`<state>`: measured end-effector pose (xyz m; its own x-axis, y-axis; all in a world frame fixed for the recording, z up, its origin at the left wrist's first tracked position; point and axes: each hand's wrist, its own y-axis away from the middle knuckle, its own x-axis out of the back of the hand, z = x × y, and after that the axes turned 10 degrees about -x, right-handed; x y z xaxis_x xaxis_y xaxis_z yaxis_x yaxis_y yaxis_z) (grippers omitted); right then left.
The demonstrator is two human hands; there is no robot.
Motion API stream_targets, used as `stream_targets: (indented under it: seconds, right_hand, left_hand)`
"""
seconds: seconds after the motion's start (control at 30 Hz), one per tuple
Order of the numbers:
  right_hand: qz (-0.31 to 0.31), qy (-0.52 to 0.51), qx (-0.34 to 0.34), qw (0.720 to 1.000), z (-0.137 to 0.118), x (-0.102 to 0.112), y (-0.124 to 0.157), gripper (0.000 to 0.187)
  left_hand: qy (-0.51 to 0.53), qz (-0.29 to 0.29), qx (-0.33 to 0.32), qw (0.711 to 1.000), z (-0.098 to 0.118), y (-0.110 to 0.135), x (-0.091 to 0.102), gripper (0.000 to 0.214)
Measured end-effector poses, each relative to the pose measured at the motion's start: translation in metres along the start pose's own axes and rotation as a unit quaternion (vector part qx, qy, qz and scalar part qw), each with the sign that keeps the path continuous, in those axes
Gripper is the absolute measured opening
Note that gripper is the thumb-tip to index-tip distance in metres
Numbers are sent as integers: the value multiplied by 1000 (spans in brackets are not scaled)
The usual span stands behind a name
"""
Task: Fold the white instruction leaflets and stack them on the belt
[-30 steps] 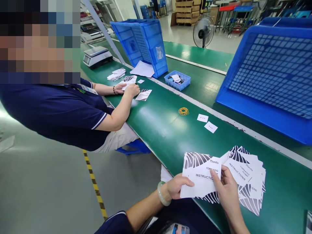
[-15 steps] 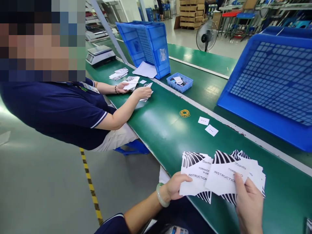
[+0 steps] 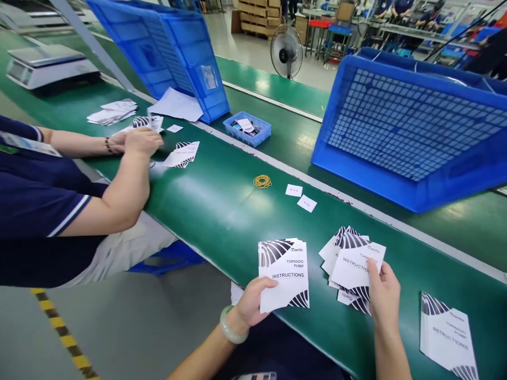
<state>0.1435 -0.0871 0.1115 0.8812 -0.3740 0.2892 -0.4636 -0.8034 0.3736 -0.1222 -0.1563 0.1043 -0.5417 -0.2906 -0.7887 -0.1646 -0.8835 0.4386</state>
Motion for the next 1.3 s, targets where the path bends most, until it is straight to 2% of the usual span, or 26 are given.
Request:
stream_targets:
  seconds: [0.1, 0.17, 0.2, 0.27, 0.33, 0.4, 0.5, 0.6, 0.77, 0.93, 1.0, 1.17, 1.3]
  right_hand:
    - [70, 94, 83, 990, 4, 5, 0, 64]
    - [78, 110, 108, 985, 3, 5, 11, 54]
    - [53, 115, 116, 985, 1, 3, 18, 47]
    - [-38, 136, 133, 981, -2, -5, 36, 36]
    - [-142, 156, 145, 967, -4, -17, 52, 30]
    - [-208, 151, 142, 956, -5, -31, 65, 26]
    - [-235, 113, 119, 958, -4, -46, 73, 18]
    - [-243, 69, 93, 963, -4, -47, 72, 20]
    - [-228, 40, 73, 970, -3, -37, 66, 23]
    - [-221, -15, 10, 975, -3, -34, 65, 23]
    - [-170, -44, 12, 984, -6, -32, 64, 29]
    - [-38, -90, 66, 993, -19, -16, 48, 60]
    - [16, -43, 81, 996, -13, 5, 24, 65]
  left_hand:
    - [1, -5, 10, 1000, 1, 0, -2, 42]
    - [1, -6, 12, 1000, 0, -1, -3, 41]
    - [1, -7, 12, 1000, -1, -2, -4, 41]
    - [-1, -10, 13, 1000, -4, -3, -8, 39]
    - [-6, -12, 17, 1000, -8, -3, -12, 39]
    - [-18, -14, 21, 1000, -11, -3, -17, 40]
    - [-37, -21, 16, 999, -16, -2, -21, 44]
    - [-44, -22, 17, 999, -17, -1, -20, 45]
    - [-40, -16, 12, 999, -17, -1, -19, 47]
    - [-45, -4, 13, 999, -16, -3, -20, 47]
    - [-45, 1, 11, 999, -14, -4, -20, 47]
    - [-40, 36, -25, 998, 4, -8, -15, 51]
    - [-76, 114, -58, 989, 28, -11, -9, 54]
